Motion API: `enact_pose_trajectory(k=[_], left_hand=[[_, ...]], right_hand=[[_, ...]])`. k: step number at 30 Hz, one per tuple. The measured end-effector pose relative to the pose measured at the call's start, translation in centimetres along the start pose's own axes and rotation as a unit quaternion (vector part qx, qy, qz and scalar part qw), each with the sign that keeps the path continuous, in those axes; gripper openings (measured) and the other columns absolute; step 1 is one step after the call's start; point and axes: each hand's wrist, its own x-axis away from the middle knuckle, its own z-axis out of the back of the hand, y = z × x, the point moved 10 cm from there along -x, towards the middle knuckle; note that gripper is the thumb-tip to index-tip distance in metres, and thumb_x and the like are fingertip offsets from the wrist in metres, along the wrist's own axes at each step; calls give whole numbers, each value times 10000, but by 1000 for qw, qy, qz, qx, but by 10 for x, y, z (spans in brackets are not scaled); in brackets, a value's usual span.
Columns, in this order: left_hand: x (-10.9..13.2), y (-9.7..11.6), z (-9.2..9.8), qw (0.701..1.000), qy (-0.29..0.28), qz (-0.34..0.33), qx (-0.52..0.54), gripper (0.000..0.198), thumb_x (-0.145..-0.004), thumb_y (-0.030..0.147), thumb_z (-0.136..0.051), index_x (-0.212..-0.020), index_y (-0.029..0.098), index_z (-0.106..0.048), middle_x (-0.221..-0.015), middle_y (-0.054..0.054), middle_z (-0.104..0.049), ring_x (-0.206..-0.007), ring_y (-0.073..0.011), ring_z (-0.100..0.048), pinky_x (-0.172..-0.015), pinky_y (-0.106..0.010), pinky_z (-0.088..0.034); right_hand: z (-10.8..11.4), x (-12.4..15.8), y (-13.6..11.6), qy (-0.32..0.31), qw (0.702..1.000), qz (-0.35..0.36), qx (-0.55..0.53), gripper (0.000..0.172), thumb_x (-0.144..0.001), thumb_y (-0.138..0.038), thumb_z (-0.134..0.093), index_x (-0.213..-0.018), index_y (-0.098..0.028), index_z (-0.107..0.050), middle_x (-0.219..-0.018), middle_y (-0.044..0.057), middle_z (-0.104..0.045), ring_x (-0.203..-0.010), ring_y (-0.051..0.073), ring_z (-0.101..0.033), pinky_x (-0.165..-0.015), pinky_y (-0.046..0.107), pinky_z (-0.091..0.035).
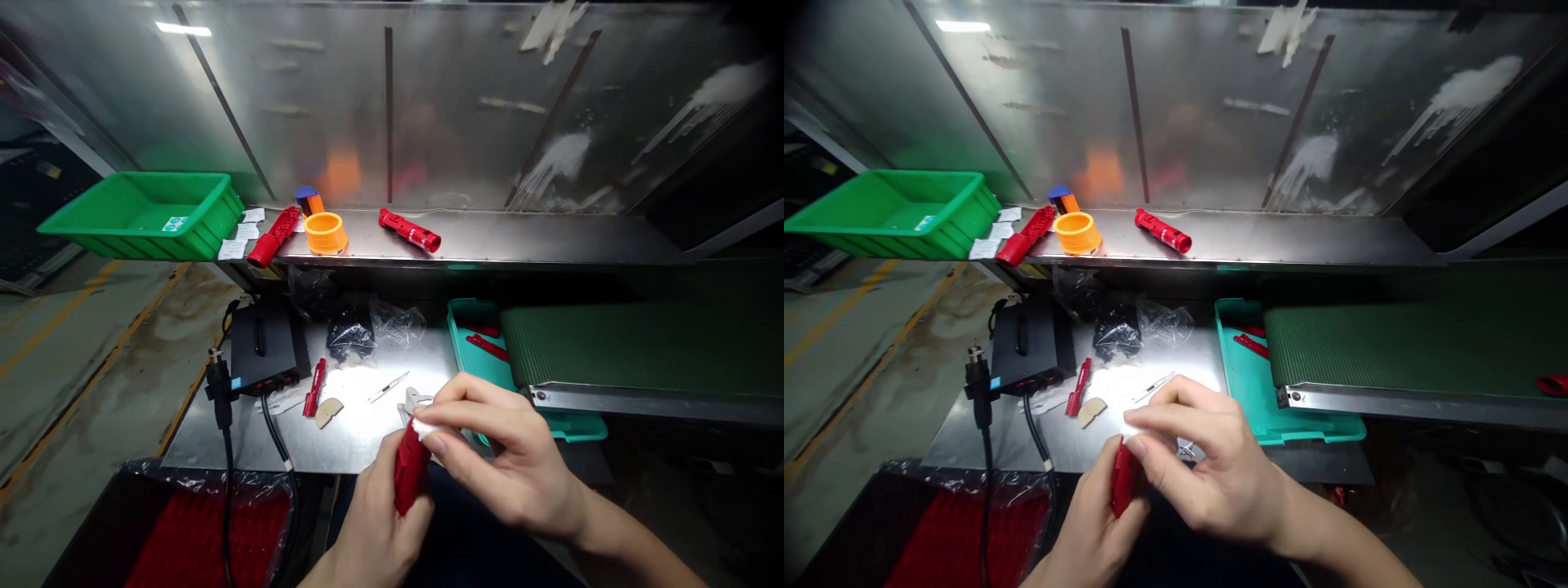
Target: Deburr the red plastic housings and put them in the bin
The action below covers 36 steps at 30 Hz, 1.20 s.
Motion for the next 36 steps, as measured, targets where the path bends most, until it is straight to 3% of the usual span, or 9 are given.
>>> enact_pose_trajectory(k=[4,9,12,16,20,24,27,32,36], left_hand=[[4,-12,0,999,5,-17,-31,469,-911,152,-567,-1380,174,-573,-1206,-148,-753,-883,-262,-740,-793,-373,-599],[10,-32,16,993,68,-45,-82,375,-922,279,-665,-1286,188,-652,-1029,-116,-796,-845,-280,-767,-814,-382,-610],[14,-39,17,991,63,-73,-96,383,-937,345,-693,-1293,206,-663,-1019,-117,-803,-828,-276,-772,-821,-372,-614],[20,-44,14,986,60,-108,-108,427,-965,412,-643,-1330,191,-660,-1101,-166,-799,-888,-306,-789,-857,-406,-622],[27,-46,11,982,70,-127,-118,412,-959,410,-643,-1311,199,-675,-1141,-172,-801,-920,-306,-796,-845,-387,-630],[31,-32,10,967,62,-180,-168,368,-918,360,-691,-1248,198,-702,-1010,-158,-818,-870,-311,-797,-839,-390,-627],[31,-12,8,952,47,-234,-194,414,-928,245,-676,-1337,201,-637,-1025,-150,-820,-852,-293,-802,-820,-360,-624],[30,21,8,920,73,-334,-193,465,-1008,245,-576,-1462,187,-493,-1044,-137,-808,-855,-263,-803,-756,-320,-630],[31,25,4,903,82,-384,-174,425,-1041,343,-515,-1420,150,-508,-891,-79,-777,-682,-213,-752,-625,-291,-616]], right_hand=[[-2,-1,1,-3,1000,11,-22,220,-952,-60,-661,-1085,-168,-799,-862,50,-698,-742,151,-659,-666,260,-547],[9,2,20,35,995,-62,-75,175,-954,-113,-664,-962,-197,-818,-796,32,-685,-629,144,-644,-545,246,-513],[7,8,20,16,989,-91,-119,162,-968,-131,-683,-998,-202,-826,-795,27,-671,-614,133,-644,-521,229,-507],[-4,15,-9,-30,994,-6,-106,252,-939,-49,-685,-1128,-167,-804,-903,63,-687,-771,153,-675,-682,244,-580],[-9,18,-15,-25,995,21,-90,329,-918,8,-651,-1190,-134,-769,-925,79,-685,-787,157,-681,-697,244,-593],[0,17,0,8,996,-23,-89,236,-934,-35,-660,-1069,-164,-805,-814,40,-674,-687,138,-642,-611,235,-540],[1,16,0,-19,994,-27,-105,250,-942,-42,-674,-1115,-167,-805,-860,46,-666,-725,141,-649,-640,236,-551],[-12,21,-20,-118,991,51,-49,291,-979,-34,-604,-1237,-84,-729,-957,106,-665,-800,172,-652,-685,266,-573],[-10,21,-20,-103,990,100,11,264,-972,-26,-560,-1180,-58,-719,-881,105,-681,-728,181,-629,-597,282,-517]])
